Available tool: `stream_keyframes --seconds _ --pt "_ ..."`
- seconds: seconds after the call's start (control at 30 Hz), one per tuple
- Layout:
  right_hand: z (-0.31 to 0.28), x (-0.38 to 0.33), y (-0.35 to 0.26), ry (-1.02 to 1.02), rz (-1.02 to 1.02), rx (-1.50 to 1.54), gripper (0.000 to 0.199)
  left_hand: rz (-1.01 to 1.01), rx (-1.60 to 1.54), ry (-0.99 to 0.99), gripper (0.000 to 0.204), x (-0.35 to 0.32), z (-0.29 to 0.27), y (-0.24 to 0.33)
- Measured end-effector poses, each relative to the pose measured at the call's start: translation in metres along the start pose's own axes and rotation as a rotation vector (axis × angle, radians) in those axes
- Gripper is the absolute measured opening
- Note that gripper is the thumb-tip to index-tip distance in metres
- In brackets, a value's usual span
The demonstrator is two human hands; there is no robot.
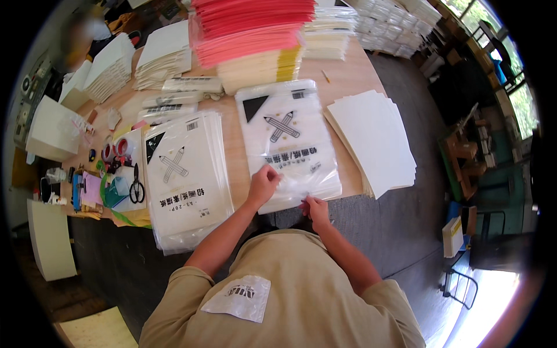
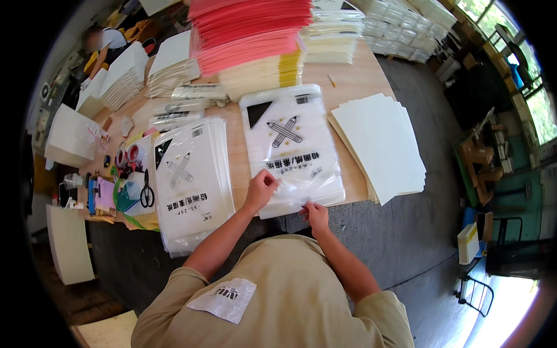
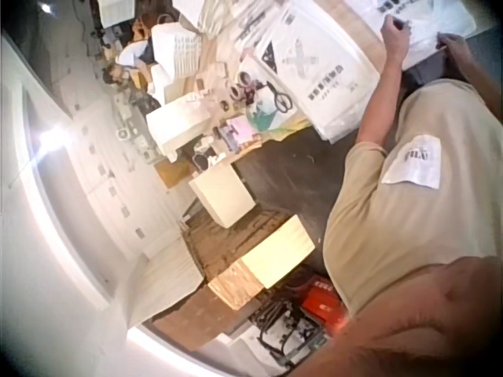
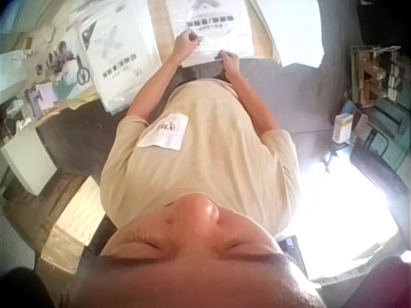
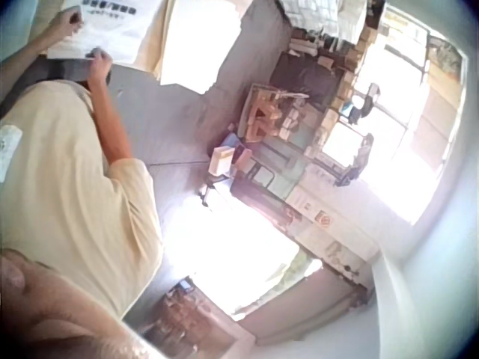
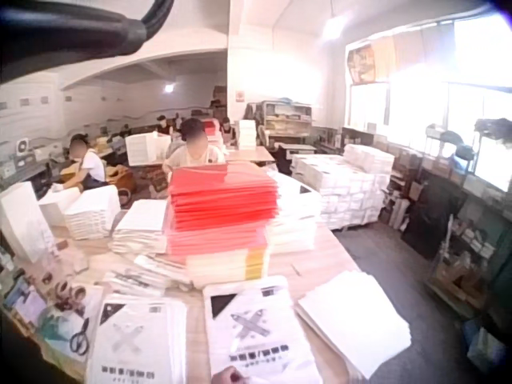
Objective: The person repeatedly picks up stacks of white paper sheets from a table and places them into clear plastic packaging bags. They then fold the top of the bags to seal them and stack the finished packages on the table. The process is repeated continuously throughout the clip.
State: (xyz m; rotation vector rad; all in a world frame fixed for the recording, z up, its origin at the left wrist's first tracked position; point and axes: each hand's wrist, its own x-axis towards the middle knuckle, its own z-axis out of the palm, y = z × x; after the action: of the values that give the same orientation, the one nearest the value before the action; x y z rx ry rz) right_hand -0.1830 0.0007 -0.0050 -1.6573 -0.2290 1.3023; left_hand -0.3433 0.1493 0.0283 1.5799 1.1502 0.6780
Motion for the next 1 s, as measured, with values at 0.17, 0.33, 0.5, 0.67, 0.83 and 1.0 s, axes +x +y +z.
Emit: stream_keyframes --seconds 0.17,0.33,0.5,0.67,0.83,1.0 --pt "-0.011 -0.004 0.022 0.132 0.131 0.066 0.027 0.237 0.062 0.171 0.016 0.008 -0.016 0.021" --pt "-0.014 0.0 0.023 0.075 0.016 -0.036 0.027 0.557 0.804 -0.015 0.043 -0.005 -0.011 0.04" --pt "-0.022 0.007 0.024 -0.043 -0.103 -0.125 0.03 0.571 0.934 -0.171 0.017 0.01 0.023 0.05" --pt "-0.058 0.011 0.025 -0.034 -0.055 -0.227 0.034 0.401 0.564 -0.057 0.009 0.021 0.026 0.071" --pt "-0.063 -0.073 -0.05 -0.162 -0.364 -0.683 0.034 0.45 0.794 -0.014 0.005 0.001 0.041 0.099" --pt "-0.053 -0.047 -0.053 -0.297 -0.597 -0.057 0.03 0.624 0.949 -0.036 0.011 -0.026 0.072 0.112"
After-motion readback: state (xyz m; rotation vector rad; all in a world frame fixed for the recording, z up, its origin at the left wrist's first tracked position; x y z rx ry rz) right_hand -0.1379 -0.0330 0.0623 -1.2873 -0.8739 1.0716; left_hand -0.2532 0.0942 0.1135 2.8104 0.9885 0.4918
